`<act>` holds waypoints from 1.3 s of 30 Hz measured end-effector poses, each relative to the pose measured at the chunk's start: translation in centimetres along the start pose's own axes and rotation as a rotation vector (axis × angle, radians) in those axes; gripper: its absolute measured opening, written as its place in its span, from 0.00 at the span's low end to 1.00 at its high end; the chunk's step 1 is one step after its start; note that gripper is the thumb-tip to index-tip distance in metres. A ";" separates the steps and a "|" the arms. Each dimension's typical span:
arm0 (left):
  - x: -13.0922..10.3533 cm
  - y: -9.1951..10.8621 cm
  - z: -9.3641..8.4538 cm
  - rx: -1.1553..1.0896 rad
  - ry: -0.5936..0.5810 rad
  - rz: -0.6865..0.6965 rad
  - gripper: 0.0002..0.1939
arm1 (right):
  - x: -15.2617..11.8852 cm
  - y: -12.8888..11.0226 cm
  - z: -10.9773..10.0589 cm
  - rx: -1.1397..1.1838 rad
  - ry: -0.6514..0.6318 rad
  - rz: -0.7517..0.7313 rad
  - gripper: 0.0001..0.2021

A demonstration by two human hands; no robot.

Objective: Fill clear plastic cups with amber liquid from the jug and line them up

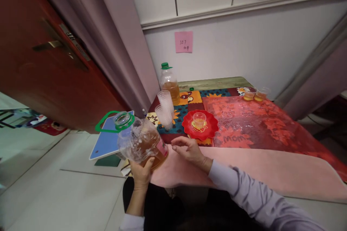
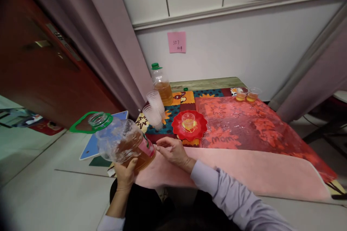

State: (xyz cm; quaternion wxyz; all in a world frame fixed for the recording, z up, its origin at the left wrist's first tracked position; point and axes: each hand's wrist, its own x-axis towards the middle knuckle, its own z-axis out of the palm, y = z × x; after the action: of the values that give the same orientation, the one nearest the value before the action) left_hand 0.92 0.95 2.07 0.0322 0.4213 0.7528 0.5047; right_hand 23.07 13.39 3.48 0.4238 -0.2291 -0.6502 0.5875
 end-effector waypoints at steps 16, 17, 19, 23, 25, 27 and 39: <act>-0.1 -0.4 0.8 -0.112 0.058 -0.022 0.42 | 8.6 -5.8 -16.1 -1.282 -0.018 0.043 0.36; 0.0 -0.8 0.9 -0.109 0.078 -0.002 0.43 | 8.7 -5.8 -15.6 -1.344 -0.073 0.084 0.39; 0.1 -1.4 1.0 -0.099 0.103 0.037 0.42 | 8.8 -5.9 -14.7 -1.428 -0.149 0.148 0.41; 0.2 -2.5 1.0 -0.105 0.098 0.053 0.36 | 9.0 -5.6 -13.6 -1.470 -0.172 0.182 0.33; 0.3 -3.0 0.9 -0.099 0.126 0.057 0.35 | 9.1 -5.4 -13.6 -1.463 -0.172 0.175 0.31; 0.6 -3.6 0.8 -0.071 0.128 0.089 0.34 | 9.2 -5.2 -13.7 -1.447 -0.178 0.165 0.31; 1.7 -4.2 0.1 0.052 0.115 0.259 0.26 | 10.6 -5.6 -18.6 -1.173 -0.021 0.012 0.27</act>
State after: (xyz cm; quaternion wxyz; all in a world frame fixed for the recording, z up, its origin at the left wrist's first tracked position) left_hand -2.65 1.57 -0.58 -0.0874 0.4860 0.7055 0.5085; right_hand 33.79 31.27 10.87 0.2163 -0.4232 -0.8696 0.1339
